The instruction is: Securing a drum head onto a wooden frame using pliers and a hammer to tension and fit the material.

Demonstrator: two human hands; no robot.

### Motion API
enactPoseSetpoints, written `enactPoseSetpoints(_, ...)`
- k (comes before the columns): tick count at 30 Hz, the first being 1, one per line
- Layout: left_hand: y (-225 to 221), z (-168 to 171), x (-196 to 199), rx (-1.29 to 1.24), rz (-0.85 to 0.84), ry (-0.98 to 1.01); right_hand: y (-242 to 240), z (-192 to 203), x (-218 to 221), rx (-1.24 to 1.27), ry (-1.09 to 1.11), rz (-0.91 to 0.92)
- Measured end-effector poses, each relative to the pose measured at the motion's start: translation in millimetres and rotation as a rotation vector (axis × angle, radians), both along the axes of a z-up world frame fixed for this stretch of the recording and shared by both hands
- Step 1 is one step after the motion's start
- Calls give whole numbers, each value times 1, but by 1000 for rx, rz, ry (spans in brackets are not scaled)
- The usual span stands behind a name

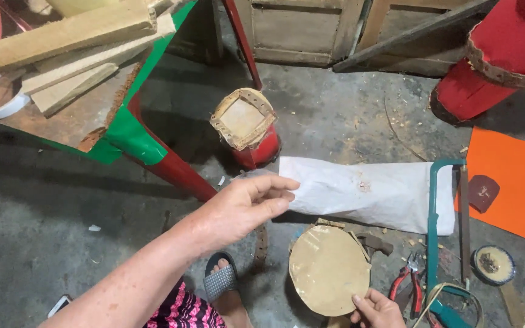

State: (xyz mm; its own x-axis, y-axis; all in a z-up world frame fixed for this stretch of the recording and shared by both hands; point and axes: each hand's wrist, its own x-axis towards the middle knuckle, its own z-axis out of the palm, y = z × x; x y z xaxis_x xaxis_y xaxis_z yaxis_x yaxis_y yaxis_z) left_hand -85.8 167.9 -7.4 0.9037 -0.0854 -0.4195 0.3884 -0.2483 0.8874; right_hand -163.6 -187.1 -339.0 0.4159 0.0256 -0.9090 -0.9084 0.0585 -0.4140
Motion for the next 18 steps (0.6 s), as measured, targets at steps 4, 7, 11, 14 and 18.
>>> enactPoseSetpoints(4, -3, 6, -1, 62, -86, 49, -8, -27, 3, -21, -129, 56)
enactPoseSetpoints(7, -5, 0, -2, 111, -118, 28, -15, -45, 3, -13, -232, 77)
enactPoseSetpoints(11, -7, 31, -3, 368, -213, 106, 0, -1, 8, -97, -164, 84)
enactPoseSetpoints(14, -11, 43, -3, 444, -251, 221, 10, 24, 11, -151, -146, 65)
enactPoseSetpoints(18, -6, 26, -7, 410, -297, 139, 10, 33, 12, -127, -71, 59)
